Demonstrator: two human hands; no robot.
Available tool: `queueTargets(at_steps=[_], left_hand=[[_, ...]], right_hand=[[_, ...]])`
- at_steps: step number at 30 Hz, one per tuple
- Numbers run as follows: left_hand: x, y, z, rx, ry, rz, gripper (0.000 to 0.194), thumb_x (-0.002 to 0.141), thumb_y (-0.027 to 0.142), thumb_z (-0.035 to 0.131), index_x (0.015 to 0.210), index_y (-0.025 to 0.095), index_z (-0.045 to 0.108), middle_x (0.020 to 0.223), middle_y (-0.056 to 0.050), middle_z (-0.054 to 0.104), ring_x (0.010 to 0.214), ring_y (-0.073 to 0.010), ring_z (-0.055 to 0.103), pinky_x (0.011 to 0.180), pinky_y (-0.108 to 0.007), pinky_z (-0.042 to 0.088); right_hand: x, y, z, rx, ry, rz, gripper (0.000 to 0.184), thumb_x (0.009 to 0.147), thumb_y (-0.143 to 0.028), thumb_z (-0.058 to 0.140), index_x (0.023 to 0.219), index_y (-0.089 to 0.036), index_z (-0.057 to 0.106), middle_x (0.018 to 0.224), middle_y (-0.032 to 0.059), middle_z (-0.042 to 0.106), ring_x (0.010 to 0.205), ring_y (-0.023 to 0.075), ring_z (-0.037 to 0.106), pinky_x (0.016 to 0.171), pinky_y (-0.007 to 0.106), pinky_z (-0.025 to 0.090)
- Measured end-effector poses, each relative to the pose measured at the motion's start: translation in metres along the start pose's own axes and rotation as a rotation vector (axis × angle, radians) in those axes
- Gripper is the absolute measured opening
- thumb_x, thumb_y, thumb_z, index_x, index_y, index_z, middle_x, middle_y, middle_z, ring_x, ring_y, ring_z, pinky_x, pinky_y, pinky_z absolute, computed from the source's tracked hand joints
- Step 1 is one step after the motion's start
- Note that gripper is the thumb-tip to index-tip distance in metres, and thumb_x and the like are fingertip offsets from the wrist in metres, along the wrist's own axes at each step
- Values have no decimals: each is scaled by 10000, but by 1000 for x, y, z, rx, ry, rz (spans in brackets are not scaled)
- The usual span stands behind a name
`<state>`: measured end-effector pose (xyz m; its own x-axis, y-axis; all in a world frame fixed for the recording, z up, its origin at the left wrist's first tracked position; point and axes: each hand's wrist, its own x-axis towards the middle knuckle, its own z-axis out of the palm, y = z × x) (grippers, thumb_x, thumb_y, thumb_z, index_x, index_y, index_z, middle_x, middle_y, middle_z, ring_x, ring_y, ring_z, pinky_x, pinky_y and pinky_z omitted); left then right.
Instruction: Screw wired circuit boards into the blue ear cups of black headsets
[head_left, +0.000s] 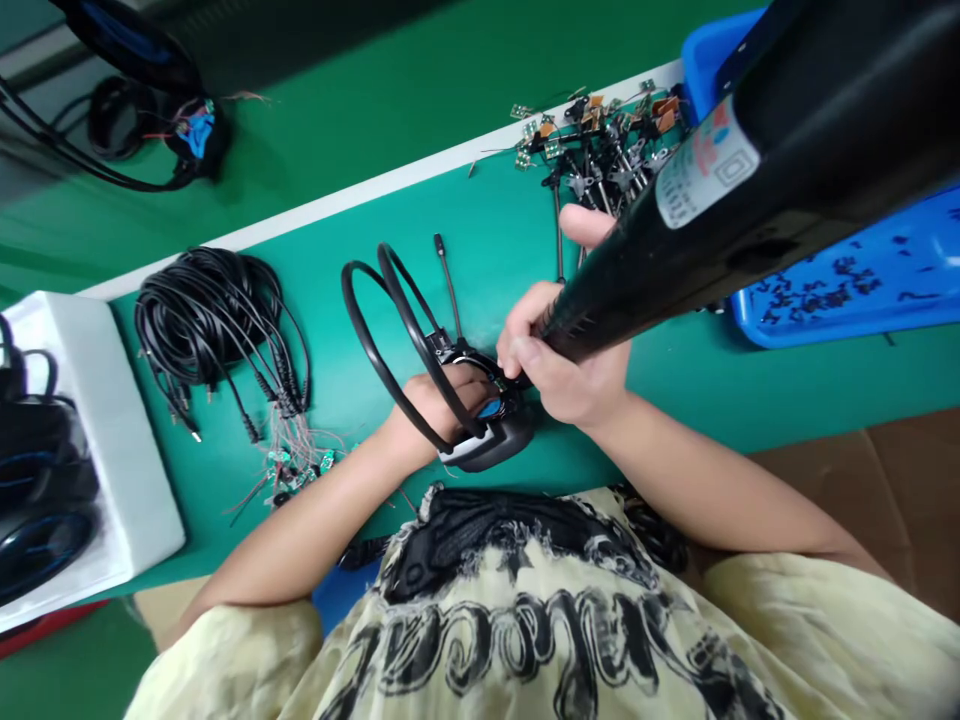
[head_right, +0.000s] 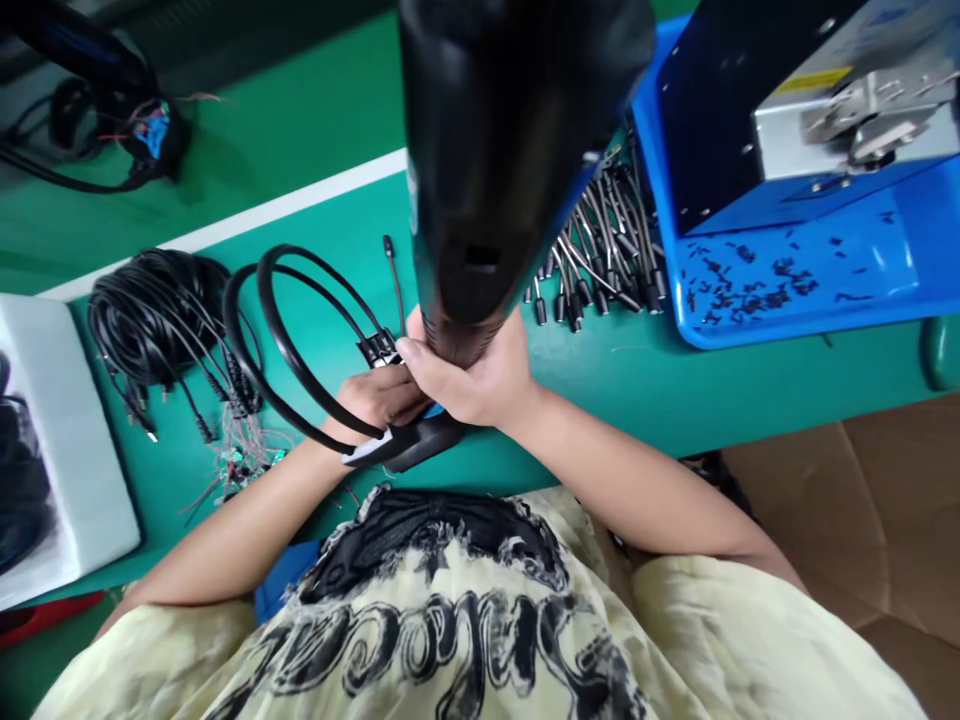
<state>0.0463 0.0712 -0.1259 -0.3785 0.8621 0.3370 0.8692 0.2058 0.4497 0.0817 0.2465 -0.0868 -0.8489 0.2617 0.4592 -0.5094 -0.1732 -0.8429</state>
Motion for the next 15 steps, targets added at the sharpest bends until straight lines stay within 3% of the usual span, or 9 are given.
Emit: queueTargets(at_steps=[10, 15], left_hand=[[4, 4, -5, -42, -47, -41, 250, 957, 172, 436, 938, 130, 682, 891, -69, 680, 815, -141, 660, 656, -220, 520], [3, 2, -3, -19, -62, -53, 294, 970, 227, 402, 934, 155, 685, 911, -65, 691, 797, -146, 659, 653, -234, 526]], right_hand=[[-11, 3, 0, -189, -5, 35, 53, 794, -200, 617, 807, -198, 566, 678, -9, 562, 616, 123, 600, 607, 287, 539], [-13, 5, 0, -271, -41, 35, 144, 769, -235, 607, 877, -226, 513, 658, -14, 583, 688, 165, 634, 689, 342, 557]])
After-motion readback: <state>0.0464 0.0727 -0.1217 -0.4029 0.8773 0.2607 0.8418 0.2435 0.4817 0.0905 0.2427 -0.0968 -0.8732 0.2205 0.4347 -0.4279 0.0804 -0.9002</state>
